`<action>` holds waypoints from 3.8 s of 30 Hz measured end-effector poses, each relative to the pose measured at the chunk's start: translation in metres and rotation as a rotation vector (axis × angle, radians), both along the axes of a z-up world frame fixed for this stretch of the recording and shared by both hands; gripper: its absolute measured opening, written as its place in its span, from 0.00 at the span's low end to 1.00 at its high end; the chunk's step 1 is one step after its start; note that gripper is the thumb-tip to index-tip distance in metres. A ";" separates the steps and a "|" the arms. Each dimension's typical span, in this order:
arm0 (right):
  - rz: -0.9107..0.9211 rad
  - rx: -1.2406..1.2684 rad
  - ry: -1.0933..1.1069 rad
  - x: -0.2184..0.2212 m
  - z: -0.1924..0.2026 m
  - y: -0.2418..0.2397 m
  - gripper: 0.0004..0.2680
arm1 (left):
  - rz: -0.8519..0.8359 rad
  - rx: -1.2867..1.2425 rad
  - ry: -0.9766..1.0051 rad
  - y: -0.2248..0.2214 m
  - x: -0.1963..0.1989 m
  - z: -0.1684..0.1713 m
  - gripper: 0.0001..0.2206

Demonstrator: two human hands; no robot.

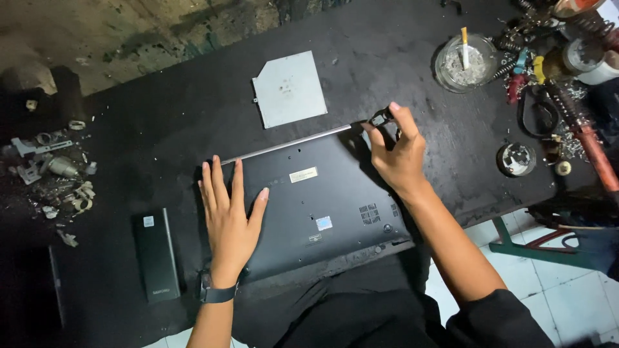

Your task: Removing screws from the bottom panel of a laptop using a manual screwdriver on a repair bench.

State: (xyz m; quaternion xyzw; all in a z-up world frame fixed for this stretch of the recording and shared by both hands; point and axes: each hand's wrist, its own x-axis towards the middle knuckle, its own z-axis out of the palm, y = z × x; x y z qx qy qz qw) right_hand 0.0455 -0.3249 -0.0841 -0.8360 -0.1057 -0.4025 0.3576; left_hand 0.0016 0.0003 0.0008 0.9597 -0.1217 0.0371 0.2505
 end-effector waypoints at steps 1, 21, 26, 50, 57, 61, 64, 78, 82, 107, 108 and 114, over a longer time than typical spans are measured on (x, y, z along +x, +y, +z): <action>0.006 -0.001 -0.008 0.002 0.001 0.000 0.27 | 0.000 0.006 -0.005 0.000 0.000 0.000 0.30; 0.058 0.046 -0.026 0.006 0.012 0.002 0.27 | 0.003 0.009 -0.020 -0.001 -0.001 -0.003 0.30; 0.072 0.036 0.035 0.000 0.014 0.001 0.28 | -0.001 0.008 -0.030 0.000 -0.001 -0.003 0.30; 0.172 0.119 0.143 -0.008 0.012 0.004 0.18 | -0.041 0.091 -0.147 0.001 -0.002 -0.007 0.28; 0.293 0.150 0.156 -0.006 0.029 0.008 0.23 | -0.041 0.107 -0.124 0.002 -0.001 -0.010 0.29; 0.196 0.092 0.075 -0.003 0.032 0.008 0.28 | -0.033 0.098 -0.120 0.002 -0.002 -0.012 0.29; 0.190 0.064 0.044 -0.004 0.025 0.005 0.28 | -0.025 0.096 -0.097 0.001 -0.001 -0.011 0.30; 0.090 0.114 0.114 -0.003 0.028 0.009 0.32 | 0.001 0.108 -0.070 0.002 -0.001 -0.013 0.30; 0.167 0.071 0.064 -0.001 0.028 0.007 0.26 | -0.015 0.112 -0.115 0.002 -0.001 -0.015 0.30; 0.203 0.405 0.219 -0.054 0.087 -0.010 0.32 | -0.040 0.100 -0.113 0.003 -0.001 -0.010 0.29; 0.202 0.407 0.221 -0.061 0.083 -0.010 0.32 | -0.040 0.101 -0.111 0.003 -0.001 -0.008 0.29; 0.226 0.209 0.180 -0.112 0.055 -0.015 0.31 | -0.037 0.092 -0.065 0.002 -0.002 -0.006 0.29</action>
